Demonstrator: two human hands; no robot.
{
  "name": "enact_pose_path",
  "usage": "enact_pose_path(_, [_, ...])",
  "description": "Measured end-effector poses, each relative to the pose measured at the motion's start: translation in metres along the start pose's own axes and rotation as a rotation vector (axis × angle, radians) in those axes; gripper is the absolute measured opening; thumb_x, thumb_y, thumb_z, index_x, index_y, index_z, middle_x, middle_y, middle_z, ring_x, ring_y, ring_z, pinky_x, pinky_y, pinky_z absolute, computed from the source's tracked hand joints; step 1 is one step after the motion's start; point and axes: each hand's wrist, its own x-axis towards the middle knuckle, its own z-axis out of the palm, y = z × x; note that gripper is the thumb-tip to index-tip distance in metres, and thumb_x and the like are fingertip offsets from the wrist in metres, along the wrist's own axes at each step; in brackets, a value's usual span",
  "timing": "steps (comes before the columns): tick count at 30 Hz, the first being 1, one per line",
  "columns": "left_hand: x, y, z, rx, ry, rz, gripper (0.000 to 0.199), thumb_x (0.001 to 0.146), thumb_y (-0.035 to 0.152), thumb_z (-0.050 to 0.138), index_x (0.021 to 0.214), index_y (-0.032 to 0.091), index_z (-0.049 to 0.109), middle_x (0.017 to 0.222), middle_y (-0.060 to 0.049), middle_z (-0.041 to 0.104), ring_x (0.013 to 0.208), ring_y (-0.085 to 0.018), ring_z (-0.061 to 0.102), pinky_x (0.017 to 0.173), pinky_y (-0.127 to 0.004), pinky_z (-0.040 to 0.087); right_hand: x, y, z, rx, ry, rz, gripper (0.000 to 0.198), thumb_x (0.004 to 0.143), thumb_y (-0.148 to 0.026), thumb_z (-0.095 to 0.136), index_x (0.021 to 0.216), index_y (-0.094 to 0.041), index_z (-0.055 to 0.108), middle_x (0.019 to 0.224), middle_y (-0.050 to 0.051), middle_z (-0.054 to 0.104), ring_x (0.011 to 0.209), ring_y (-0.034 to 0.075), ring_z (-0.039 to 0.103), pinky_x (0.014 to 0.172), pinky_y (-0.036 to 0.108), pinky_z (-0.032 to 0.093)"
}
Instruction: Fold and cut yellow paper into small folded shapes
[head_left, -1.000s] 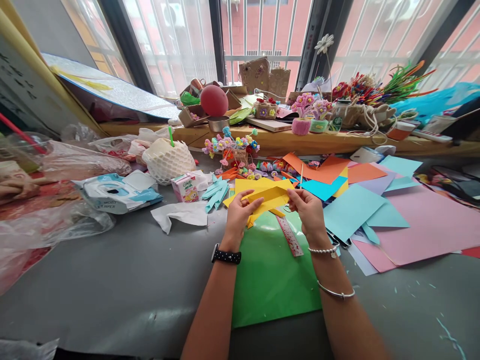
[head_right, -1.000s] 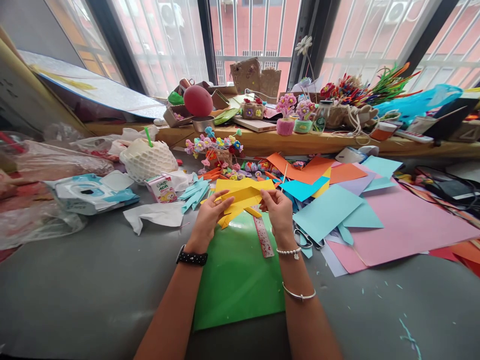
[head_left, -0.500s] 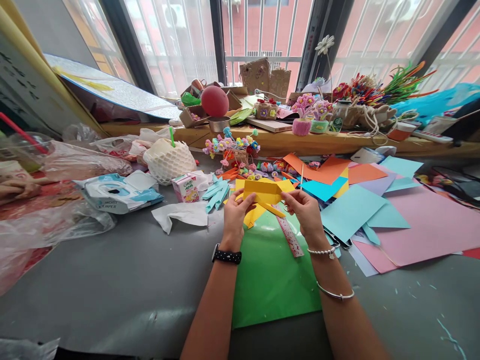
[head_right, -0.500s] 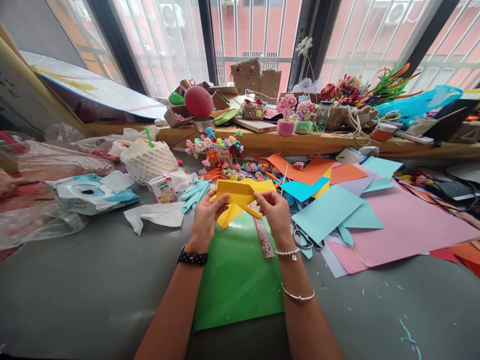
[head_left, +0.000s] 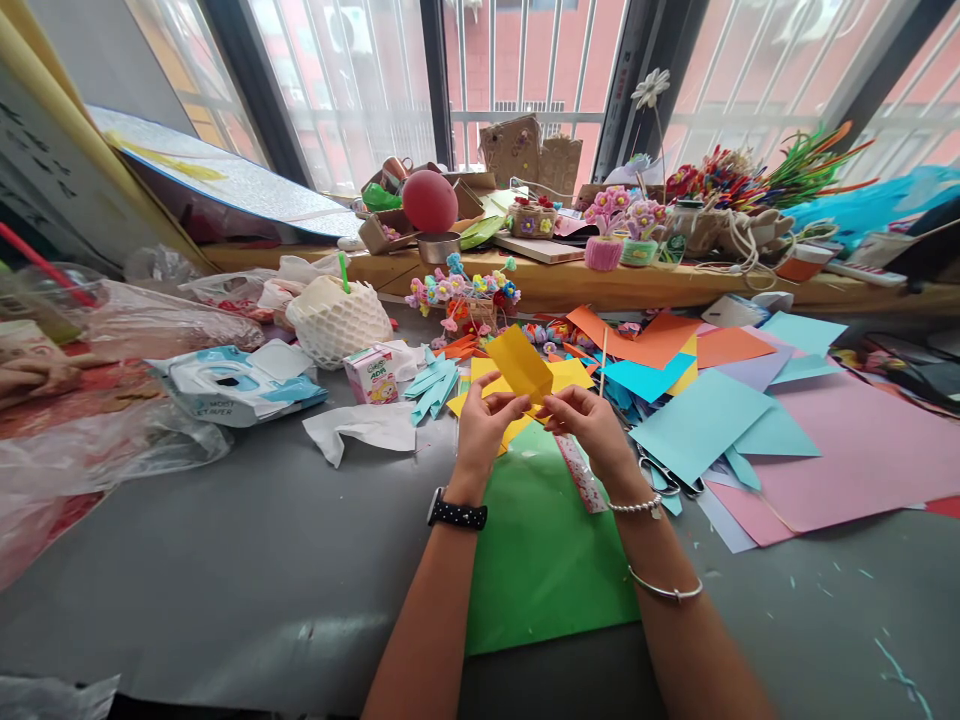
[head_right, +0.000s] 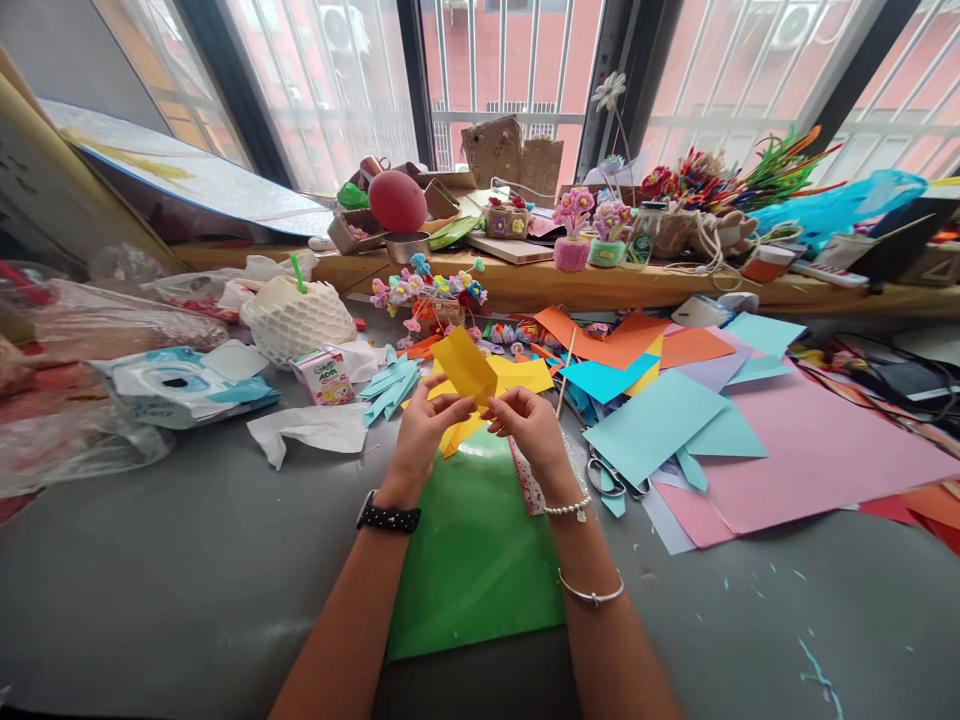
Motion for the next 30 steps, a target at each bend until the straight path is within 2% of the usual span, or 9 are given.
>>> enact_pose_path(3, [-0.001, 0.002, 0.0, -0.019, 0.048, 0.03, 0.049, 0.059, 0.02, 0.066, 0.1, 0.014, 0.04, 0.064, 0.002, 0.058, 0.061, -0.01, 0.058, 0.067, -0.027, 0.046, 0.002, 0.003, 0.0, -0.091, -0.082, -0.032, 0.022, 0.066, -0.036, 0.059, 0.064, -0.015, 0.055, 0.061, 0.0, 0.059, 0.053, 0.009, 0.053, 0.051, 0.021, 0.042])
enact_pose_path(5, [-0.001, 0.003, 0.001, -0.018, 0.052, 0.042, 0.049, 0.06, 0.02, 0.066, 0.1, 0.014, 0.039, 0.062, 0.004, 0.057, 0.059, -0.01, 0.057, 0.067, -0.027, 0.046, 0.004, 0.005, -0.001, -0.143, -0.078, -0.069, 0.022, 0.066, -0.037, 0.059, 0.066, -0.015, 0.055, 0.062, 0.001, 0.057, 0.056, 0.01, 0.053, 0.052, 0.023, 0.043])
enact_pose_path(9, [-0.002, 0.002, 0.003, 0.017, 0.043, 0.039, 0.05, 0.06, 0.02, 0.065, 0.101, 0.015, 0.038, 0.061, 0.005, 0.056, 0.055, -0.009, 0.057, 0.064, -0.026, 0.047, 0.006, 0.005, -0.002, -0.171, 0.134, -0.222, 0.025, 0.065, -0.034, 0.061, 0.082, -0.018, 0.052, 0.08, 0.003, 0.058, 0.07, 0.014, 0.056, 0.059, 0.026, 0.046])
enact_pose_path(12, [-0.002, 0.002, 0.003, 0.022, 0.034, 0.02, 0.051, 0.059, 0.02, 0.066, 0.102, 0.015, 0.038, 0.061, 0.004, 0.056, 0.055, -0.009, 0.057, 0.064, -0.026, 0.048, 0.005, 0.0, -0.003, -0.204, 0.181, -0.305, 0.026, 0.067, -0.032, 0.059, 0.088, -0.02, 0.051, 0.085, 0.004, 0.058, 0.076, 0.015, 0.057, 0.061, 0.027, 0.047])
enact_pose_path(18, [-0.002, 0.003, 0.003, 0.003, 0.024, 0.029, 0.051, 0.059, 0.021, 0.066, 0.101, 0.015, 0.039, 0.062, 0.005, 0.055, 0.056, -0.01, 0.059, 0.064, -0.026, 0.048, 0.003, 0.0, -0.002, -0.316, 0.131, -0.293, 0.018, 0.069, -0.032, 0.056, 0.077, -0.016, 0.058, 0.078, 0.006, 0.062, 0.069, 0.016, 0.058, 0.061, 0.028, 0.046])
enact_pose_path(21, [-0.002, 0.002, 0.003, -0.005, 0.007, 0.019, 0.047, 0.059, 0.02, 0.066, 0.098, 0.015, 0.041, 0.063, 0.005, 0.056, 0.058, -0.01, 0.059, 0.064, -0.026, 0.048, 0.004, 0.002, -0.001, -0.288, 0.152, -0.269, 0.017, 0.068, -0.031, 0.057, 0.075, -0.016, 0.058, 0.074, 0.006, 0.062, 0.066, 0.016, 0.058, 0.059, 0.028, 0.046])
enact_pose_path(26, [-0.002, -0.001, 0.003, -0.014, -0.106, -0.078, 0.042, 0.056, 0.019, 0.069, 0.091, 0.013, 0.046, 0.065, 0.002, 0.059, 0.061, -0.011, 0.059, 0.065, -0.027, 0.049, 0.002, -0.002, 0.0, -0.196, 0.152, -0.224, 0.015, 0.066, -0.029, 0.058, 0.072, -0.015, 0.058, 0.069, 0.004, 0.062, 0.061, 0.014, 0.057, 0.056, 0.026, 0.046])
enact_pose_path(30, [-0.002, -0.001, 0.003, -0.039, -0.113, -0.096, 0.044, 0.054, 0.019, 0.071, 0.09, 0.013, 0.047, 0.068, -0.001, 0.061, 0.063, -0.012, 0.06, 0.065, -0.028, 0.049, 0.001, -0.005, 0.0, -0.162, 0.128, -0.207, 0.014, 0.065, -0.028, 0.06, 0.071, -0.015, 0.059, 0.068, 0.003, 0.061, 0.06, 0.013, 0.056, 0.057, 0.026, 0.046])
